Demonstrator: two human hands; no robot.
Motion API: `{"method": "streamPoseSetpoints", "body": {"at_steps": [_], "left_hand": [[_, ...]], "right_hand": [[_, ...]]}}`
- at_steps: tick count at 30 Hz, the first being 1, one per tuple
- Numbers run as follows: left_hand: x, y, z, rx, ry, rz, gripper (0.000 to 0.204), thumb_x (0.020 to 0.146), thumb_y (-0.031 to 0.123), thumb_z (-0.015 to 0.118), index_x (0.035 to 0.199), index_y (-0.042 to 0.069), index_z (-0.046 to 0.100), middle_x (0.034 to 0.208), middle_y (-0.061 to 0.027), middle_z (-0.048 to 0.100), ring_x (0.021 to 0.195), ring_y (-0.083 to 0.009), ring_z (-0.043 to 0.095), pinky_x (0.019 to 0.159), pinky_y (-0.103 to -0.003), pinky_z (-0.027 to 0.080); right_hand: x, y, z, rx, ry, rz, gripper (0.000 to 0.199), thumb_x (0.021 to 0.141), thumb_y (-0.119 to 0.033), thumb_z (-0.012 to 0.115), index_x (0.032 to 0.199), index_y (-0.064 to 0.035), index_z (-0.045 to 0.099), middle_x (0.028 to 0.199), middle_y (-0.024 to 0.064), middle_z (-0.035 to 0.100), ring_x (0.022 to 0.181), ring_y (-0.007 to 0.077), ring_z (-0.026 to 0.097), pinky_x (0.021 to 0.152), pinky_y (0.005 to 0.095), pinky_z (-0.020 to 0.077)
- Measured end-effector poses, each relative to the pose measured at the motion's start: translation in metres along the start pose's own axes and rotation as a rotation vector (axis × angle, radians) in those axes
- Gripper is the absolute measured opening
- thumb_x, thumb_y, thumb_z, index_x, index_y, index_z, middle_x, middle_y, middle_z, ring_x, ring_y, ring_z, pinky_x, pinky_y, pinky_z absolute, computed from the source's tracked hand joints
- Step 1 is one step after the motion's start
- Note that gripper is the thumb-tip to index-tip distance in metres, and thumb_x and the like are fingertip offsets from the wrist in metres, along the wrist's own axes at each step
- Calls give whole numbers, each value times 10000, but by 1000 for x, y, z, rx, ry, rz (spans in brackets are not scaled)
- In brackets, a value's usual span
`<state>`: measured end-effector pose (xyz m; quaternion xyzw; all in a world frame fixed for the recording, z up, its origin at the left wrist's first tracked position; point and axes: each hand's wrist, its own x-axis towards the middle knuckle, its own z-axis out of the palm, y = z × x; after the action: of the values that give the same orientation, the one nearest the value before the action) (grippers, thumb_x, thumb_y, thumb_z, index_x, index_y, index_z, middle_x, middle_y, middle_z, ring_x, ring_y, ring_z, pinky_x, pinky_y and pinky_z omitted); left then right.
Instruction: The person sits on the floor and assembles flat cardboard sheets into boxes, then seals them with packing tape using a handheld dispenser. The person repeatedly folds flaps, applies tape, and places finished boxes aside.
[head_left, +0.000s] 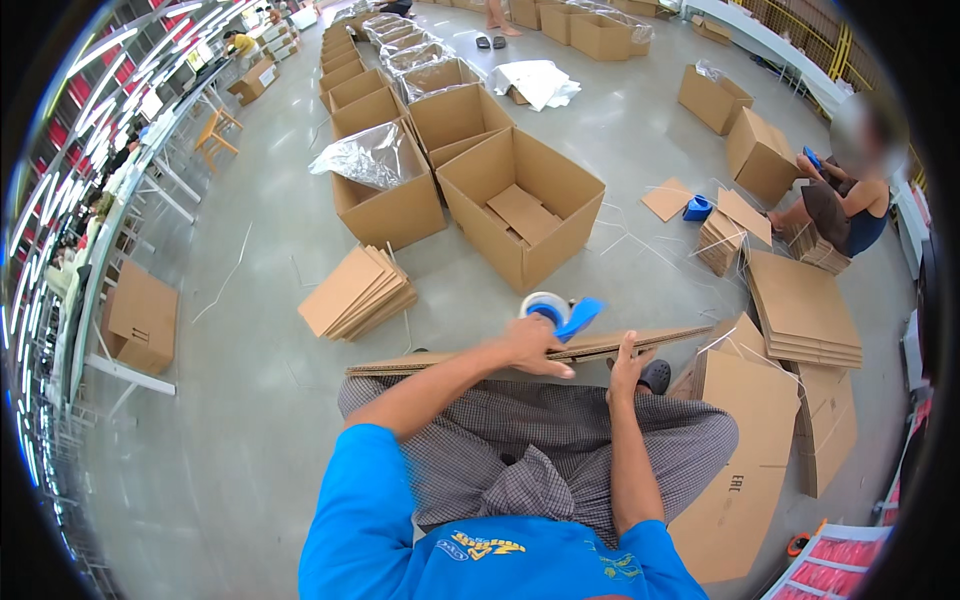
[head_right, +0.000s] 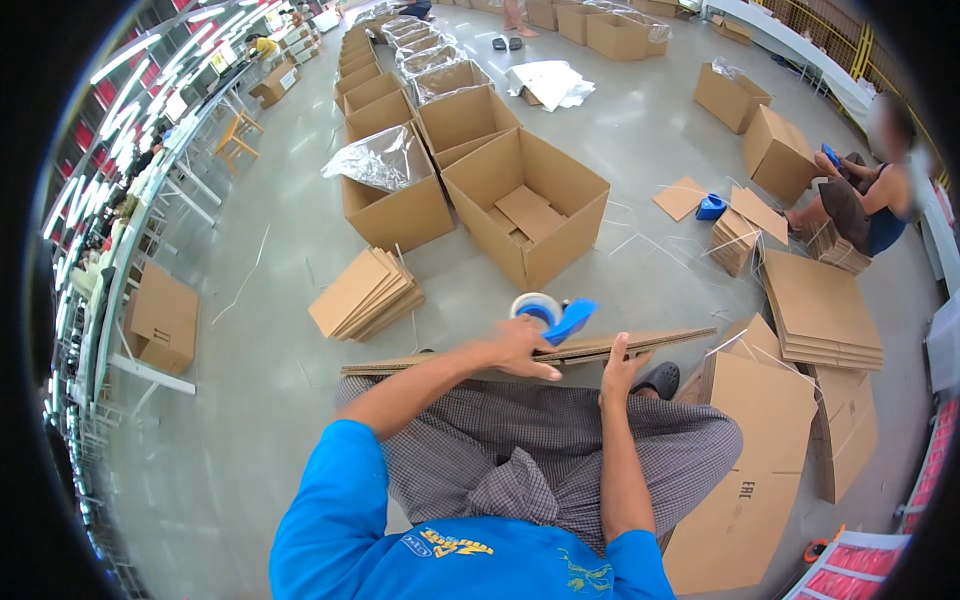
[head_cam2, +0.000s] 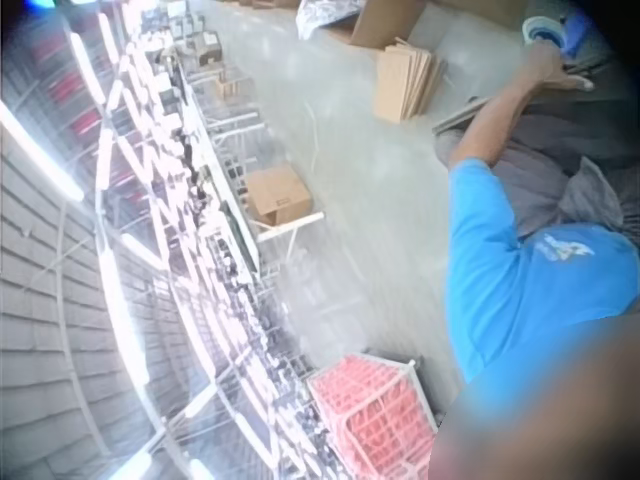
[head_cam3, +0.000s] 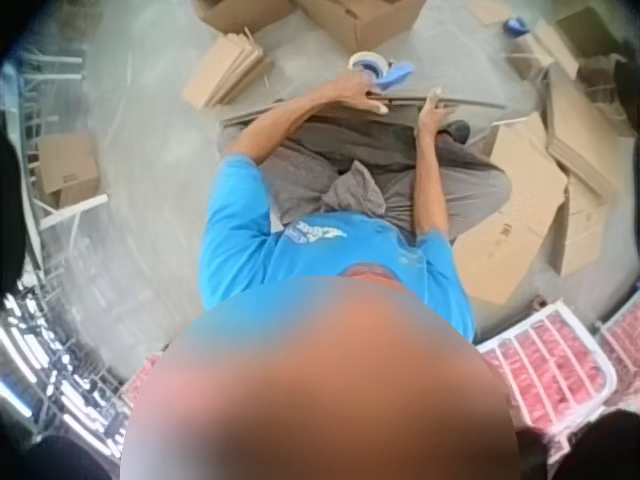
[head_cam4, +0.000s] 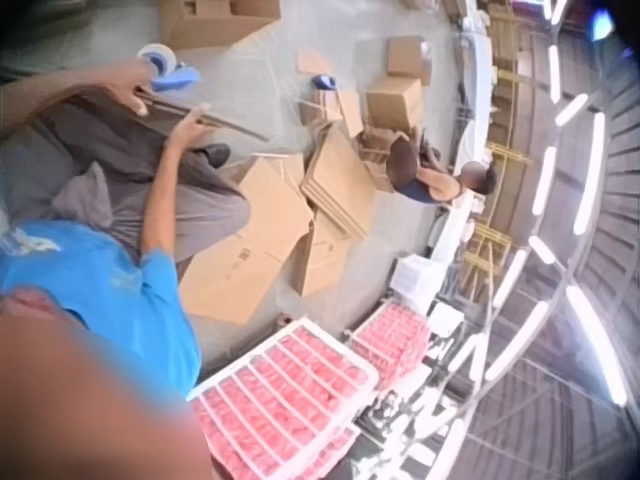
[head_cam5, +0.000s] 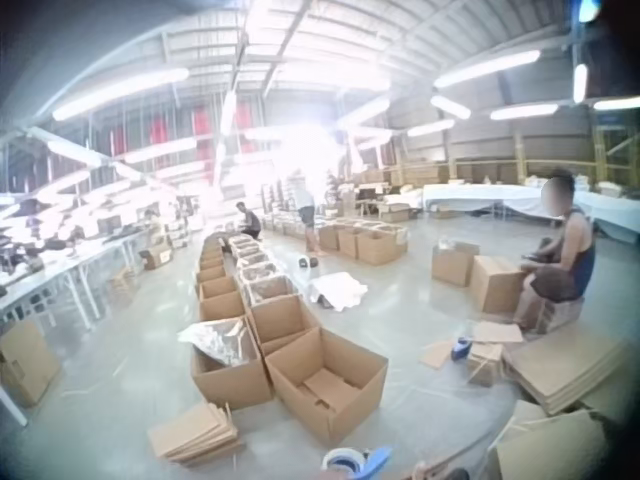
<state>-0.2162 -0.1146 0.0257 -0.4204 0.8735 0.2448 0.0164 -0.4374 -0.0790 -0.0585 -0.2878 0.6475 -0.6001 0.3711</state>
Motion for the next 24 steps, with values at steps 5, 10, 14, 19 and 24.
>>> {"method": "streamPoseSetpoints", "body": {"at_steps": [5, 10, 14, 19, 24], "left_hand": [[-63, -66, -25, -60, -113, -127, 800, 653, 783, 649, 1195, 196, 700, 1064, -182, 647, 1052, -370, 593, 881, -453, 476], [-92, -90, -42, -141, 10, -267, 760, 667, 736, 681, 1213, 208, 693, 1131, -188, 650, 1120, -354, 593, 924, -420, 472], [-88, -89, -38, -54, 325, -291, 521, 749, 624, 693, 1103, 245, 746, 955, -139, 650, 941, -314, 621, 807, -414, 491], [-93, -79, -23, 211, 415, -240, 352, 805, 477, 676, 1089, 279, 742, 973, -121, 647, 929, -321, 621, 761, -447, 532], [-128, -83, -40, 235, 221, -276, 297, 823, 355, 637, 1083, 245, 732, 955, -149, 644, 958, -343, 616, 795, -470, 536]], "right_hand": [[8, 6, 4, -99, 40, 14, 995, 941, -567, 537, 1526, 36, 7, 1592, 226, 78, 1452, 342, 167, 1163, 398, 183], [18, 11, 15, 9, 34, 20, 1011, 937, -596, 510, 1524, 32, -22, 1594, 236, 48, 1466, 364, 126, 1175, 412, 175], [5, 9, 2, 67, 59, 21, 914, 942, -330, 591, 1529, 14, -19, 1560, 212, 166, 1399, 327, 269, 1139, 392, 242], [2, 2, -27, 77, -57, 125, 940, 762, 30, 553, 1515, 33, -9, 1442, 211, 341, 1260, 281, 426, 1048, 316, 341], [12, -9, -56, 32, -66, 64, 925, 656, 116, 530, 1481, 3, 127, 1330, 169, 432, 1173, 271, 481, 930, 323, 446]]}}
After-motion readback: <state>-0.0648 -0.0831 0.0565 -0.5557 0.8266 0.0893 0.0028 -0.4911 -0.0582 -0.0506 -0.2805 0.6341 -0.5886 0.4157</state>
